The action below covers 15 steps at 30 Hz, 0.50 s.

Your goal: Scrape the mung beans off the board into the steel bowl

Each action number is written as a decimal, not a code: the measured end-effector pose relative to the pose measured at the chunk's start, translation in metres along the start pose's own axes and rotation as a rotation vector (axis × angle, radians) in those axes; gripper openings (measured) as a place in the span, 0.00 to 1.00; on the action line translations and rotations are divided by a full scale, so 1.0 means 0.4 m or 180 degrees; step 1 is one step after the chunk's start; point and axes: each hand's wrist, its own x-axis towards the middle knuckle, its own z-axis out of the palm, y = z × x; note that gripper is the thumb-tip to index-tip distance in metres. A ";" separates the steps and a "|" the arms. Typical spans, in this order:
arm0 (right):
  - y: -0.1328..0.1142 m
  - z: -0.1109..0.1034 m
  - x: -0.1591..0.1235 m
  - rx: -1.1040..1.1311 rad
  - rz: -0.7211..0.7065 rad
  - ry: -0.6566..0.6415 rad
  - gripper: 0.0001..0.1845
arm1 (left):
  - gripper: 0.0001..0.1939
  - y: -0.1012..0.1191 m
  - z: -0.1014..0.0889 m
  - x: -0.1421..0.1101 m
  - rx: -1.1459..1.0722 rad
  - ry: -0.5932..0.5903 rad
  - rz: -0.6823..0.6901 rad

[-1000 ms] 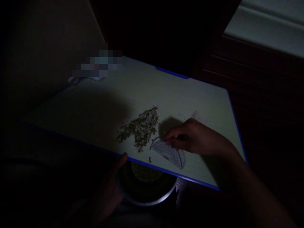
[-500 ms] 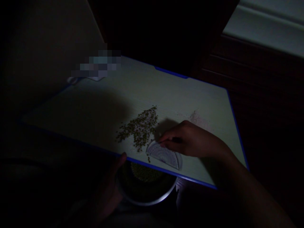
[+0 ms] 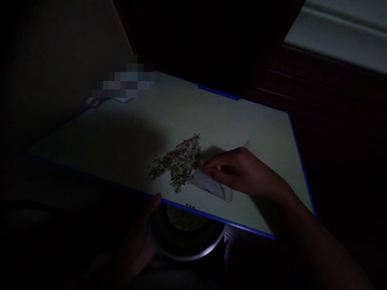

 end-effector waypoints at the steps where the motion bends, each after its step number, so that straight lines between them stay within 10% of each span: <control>1: -0.002 0.001 0.002 0.0013 -0.0014 -0.0017 0.10 | 0.13 0.000 0.000 0.000 -0.0010 -0.0014 -0.0009; 15: -0.004 0.004 0.005 0.0148 -0.0024 -0.0252 0.11 | 0.12 0.004 0.018 -0.007 0.0150 0.0186 -0.0044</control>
